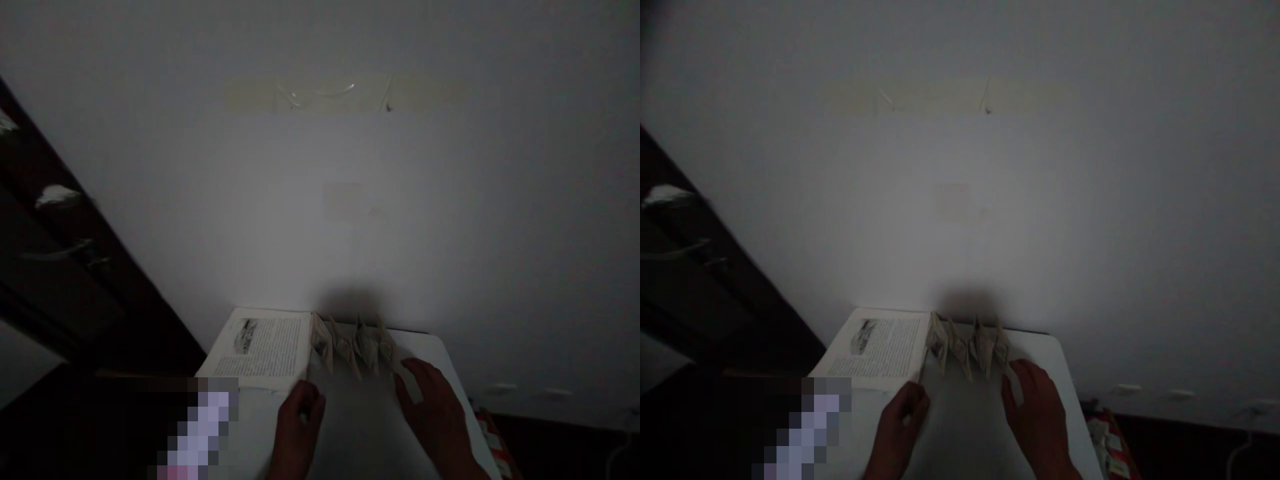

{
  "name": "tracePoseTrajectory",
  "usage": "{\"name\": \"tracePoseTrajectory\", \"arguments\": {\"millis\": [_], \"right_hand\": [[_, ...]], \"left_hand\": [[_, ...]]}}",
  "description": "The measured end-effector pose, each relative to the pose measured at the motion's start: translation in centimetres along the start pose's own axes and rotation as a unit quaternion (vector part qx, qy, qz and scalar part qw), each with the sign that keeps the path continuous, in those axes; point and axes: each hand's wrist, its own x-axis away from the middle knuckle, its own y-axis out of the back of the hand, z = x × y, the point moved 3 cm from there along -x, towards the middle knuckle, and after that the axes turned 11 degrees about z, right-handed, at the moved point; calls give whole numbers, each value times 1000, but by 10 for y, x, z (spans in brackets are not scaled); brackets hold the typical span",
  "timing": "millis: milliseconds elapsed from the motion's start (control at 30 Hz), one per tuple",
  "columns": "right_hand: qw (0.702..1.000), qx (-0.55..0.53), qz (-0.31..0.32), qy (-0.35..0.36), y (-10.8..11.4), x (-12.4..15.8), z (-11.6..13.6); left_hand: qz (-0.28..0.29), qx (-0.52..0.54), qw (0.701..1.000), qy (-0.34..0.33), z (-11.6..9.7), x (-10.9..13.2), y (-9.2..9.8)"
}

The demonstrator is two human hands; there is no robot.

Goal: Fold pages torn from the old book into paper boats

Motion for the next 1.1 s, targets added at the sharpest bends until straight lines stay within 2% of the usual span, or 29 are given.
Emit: {"name": "tracePoseTrajectory", "arguments": {"millis": [100,233,333,400,500,633,900,1000,1100], "right_hand": [[998,-44,-5,42,6,0,13],[990,-104,13,91,2,1,42],[985,-130,33,105,-9,6,64],[984,-140,44,103,-19,10,77],[982,-153,44,98,-31,19,92],[979,-167,35,111,-42,30,105],[973,-171,74,139,-58,40,97],[970,-180,74,146,-59,37,97],[971,-199,67,110,-59,34,98]], "left_hand": [[-14,-84,996,10,5,2,10],[-32,-222,974,1,6,0,30],[-6,-292,956,-4,5,-10,41],[18,-346,938,14,7,-19,43],[19,-421,906,30,10,-29,40],[36,-468,881,49,14,-35,33],[75,-460,882,70,15,-44,34],[90,-433,895,48,20,-45,37],[64,-387,919,39,26,-45,44]]}}
